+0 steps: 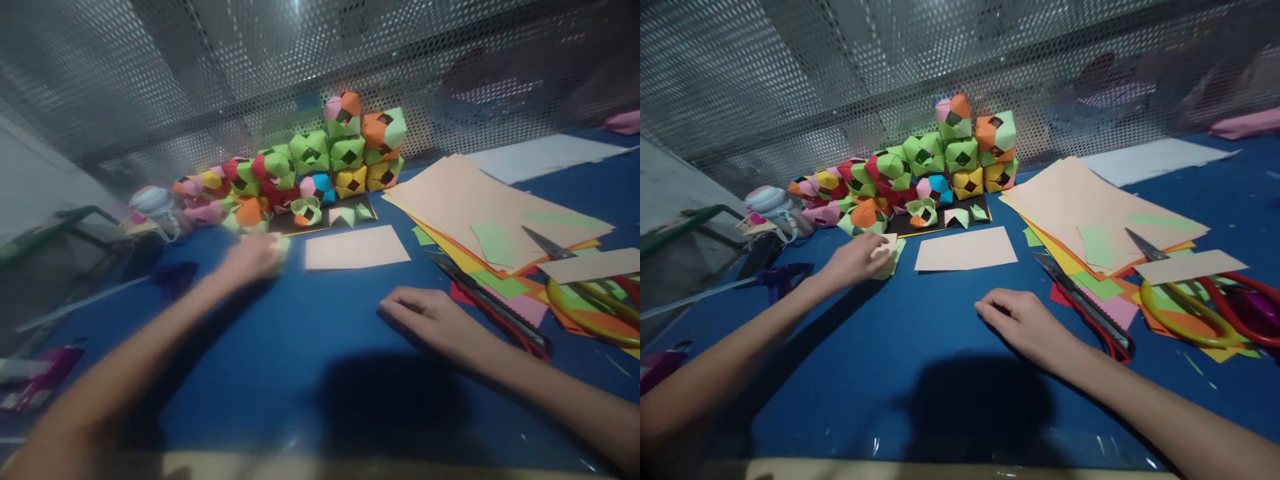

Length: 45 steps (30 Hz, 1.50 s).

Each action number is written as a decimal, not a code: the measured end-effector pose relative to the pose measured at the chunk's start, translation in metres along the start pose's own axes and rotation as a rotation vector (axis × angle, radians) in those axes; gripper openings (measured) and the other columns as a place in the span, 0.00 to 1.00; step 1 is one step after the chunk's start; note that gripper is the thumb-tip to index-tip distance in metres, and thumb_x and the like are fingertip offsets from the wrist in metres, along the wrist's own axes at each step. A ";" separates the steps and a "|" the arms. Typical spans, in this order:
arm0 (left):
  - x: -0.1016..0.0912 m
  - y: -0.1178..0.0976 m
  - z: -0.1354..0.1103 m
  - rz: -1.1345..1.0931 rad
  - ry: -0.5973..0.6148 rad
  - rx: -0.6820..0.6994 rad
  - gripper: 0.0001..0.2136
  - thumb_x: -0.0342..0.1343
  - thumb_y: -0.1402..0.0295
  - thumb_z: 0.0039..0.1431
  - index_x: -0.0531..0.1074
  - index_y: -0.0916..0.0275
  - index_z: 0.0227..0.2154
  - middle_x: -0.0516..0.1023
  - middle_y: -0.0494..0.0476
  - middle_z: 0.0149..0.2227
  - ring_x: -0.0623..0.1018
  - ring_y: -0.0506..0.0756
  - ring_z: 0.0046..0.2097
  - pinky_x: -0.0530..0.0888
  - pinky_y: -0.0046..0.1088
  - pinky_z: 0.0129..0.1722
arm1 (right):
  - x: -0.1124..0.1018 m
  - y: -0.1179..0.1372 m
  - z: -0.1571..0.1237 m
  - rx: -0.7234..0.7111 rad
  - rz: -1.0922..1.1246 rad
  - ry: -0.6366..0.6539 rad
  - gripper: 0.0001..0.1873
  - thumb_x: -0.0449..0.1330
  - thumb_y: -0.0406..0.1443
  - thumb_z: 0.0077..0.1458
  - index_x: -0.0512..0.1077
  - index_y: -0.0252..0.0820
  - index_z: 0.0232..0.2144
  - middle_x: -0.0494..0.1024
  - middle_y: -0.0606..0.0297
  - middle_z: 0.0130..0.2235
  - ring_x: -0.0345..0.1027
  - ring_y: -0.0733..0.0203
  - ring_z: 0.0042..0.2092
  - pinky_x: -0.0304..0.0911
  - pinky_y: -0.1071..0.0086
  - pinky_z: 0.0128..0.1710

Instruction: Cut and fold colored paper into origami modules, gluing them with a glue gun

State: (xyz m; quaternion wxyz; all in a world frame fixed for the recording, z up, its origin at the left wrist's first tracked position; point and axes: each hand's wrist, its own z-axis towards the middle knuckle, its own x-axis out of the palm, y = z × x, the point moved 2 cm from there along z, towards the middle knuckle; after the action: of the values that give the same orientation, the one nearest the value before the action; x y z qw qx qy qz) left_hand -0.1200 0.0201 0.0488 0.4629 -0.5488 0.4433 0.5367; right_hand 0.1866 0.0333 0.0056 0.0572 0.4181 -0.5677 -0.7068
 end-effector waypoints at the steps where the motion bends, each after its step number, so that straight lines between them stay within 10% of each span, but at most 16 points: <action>1: 0.006 -0.015 -0.002 0.052 0.028 0.198 0.16 0.52 0.65 0.54 0.67 0.62 0.46 0.71 0.64 0.49 0.71 0.61 0.50 0.69 0.37 0.47 | 0.000 0.000 0.000 -0.015 -0.005 -0.003 0.18 0.51 0.45 0.56 0.67 0.42 0.21 0.71 0.66 0.23 0.63 0.63 0.27 0.57 0.71 0.27; 4: 0.021 -0.047 -0.002 0.140 0.008 0.521 0.11 0.49 0.72 0.56 0.68 0.64 0.42 0.73 0.64 0.45 0.73 0.58 0.47 0.70 0.36 0.45 | 0.000 -0.002 0.000 -0.047 -0.004 -0.012 0.16 0.51 0.43 0.56 0.68 0.42 0.21 0.72 0.65 0.25 0.66 0.62 0.29 0.60 0.70 0.30; 10: 0.032 -0.072 -0.007 0.181 -0.174 0.507 0.11 0.43 0.73 0.60 0.70 0.66 0.30 0.74 0.60 0.28 0.73 0.55 0.31 0.69 0.32 0.32 | 0.000 -0.008 0.003 0.211 0.426 -0.031 0.10 0.58 0.41 0.54 0.71 0.39 0.31 0.74 0.65 0.27 0.68 0.64 0.27 0.67 0.69 0.29; 14: 0.030 -0.084 -0.042 0.113 -0.446 0.681 0.09 0.45 0.72 0.60 0.69 0.65 0.27 0.73 0.56 0.25 0.71 0.53 0.27 0.67 0.29 0.27 | 0.001 -0.010 0.008 0.455 0.957 -0.086 0.09 0.60 0.37 0.55 0.70 0.36 0.36 0.77 0.56 0.37 0.74 0.61 0.32 0.72 0.67 0.30; 19: 0.033 -0.103 -0.083 -0.001 -0.555 1.004 0.05 0.50 0.76 0.57 0.68 0.64 0.27 0.74 0.55 0.24 0.74 0.53 0.32 0.71 0.28 0.32 | -0.008 -0.010 0.015 0.369 1.169 -0.297 0.06 0.57 0.31 0.57 0.72 0.37 0.38 0.79 0.58 0.39 0.74 0.60 0.38 0.73 0.66 0.39; 32: 0.055 -0.124 -0.086 0.181 -0.421 0.934 0.05 0.50 0.77 0.55 0.65 0.62 0.26 0.72 0.53 0.25 0.72 0.53 0.28 0.65 0.27 0.24 | -0.015 -0.006 0.005 -0.035 0.266 -0.499 0.12 0.57 0.41 0.55 0.73 0.40 0.38 0.80 0.62 0.38 0.73 0.56 0.38 0.69 0.64 0.37; 38: 0.054 -0.142 -0.079 0.262 -0.467 0.867 0.05 0.49 0.76 0.56 0.66 0.63 0.27 0.72 0.53 0.24 0.72 0.54 0.25 0.63 0.29 0.20 | -0.006 -0.010 0.007 -0.380 -0.075 -0.331 0.16 0.50 0.34 0.60 0.74 0.41 0.45 0.76 0.58 0.51 0.68 0.58 0.54 0.62 0.60 0.56; 45: 0.051 -0.152 -0.102 0.172 -0.224 0.841 0.19 0.49 0.55 0.60 0.72 0.68 0.38 0.76 0.63 0.39 0.76 0.61 0.42 0.73 0.36 0.36 | 0.010 -0.021 0.011 -0.320 -0.283 -0.161 0.18 0.45 0.34 0.62 0.67 0.37 0.51 0.75 0.52 0.50 0.69 0.54 0.52 0.66 0.55 0.50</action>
State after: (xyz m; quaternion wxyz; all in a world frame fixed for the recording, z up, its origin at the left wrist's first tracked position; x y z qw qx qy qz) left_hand 0.0493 -0.0521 0.0019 0.6446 -0.2124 0.6143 0.4025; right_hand 0.1808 0.0434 -0.0175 -0.0223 0.4214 -0.3868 -0.8200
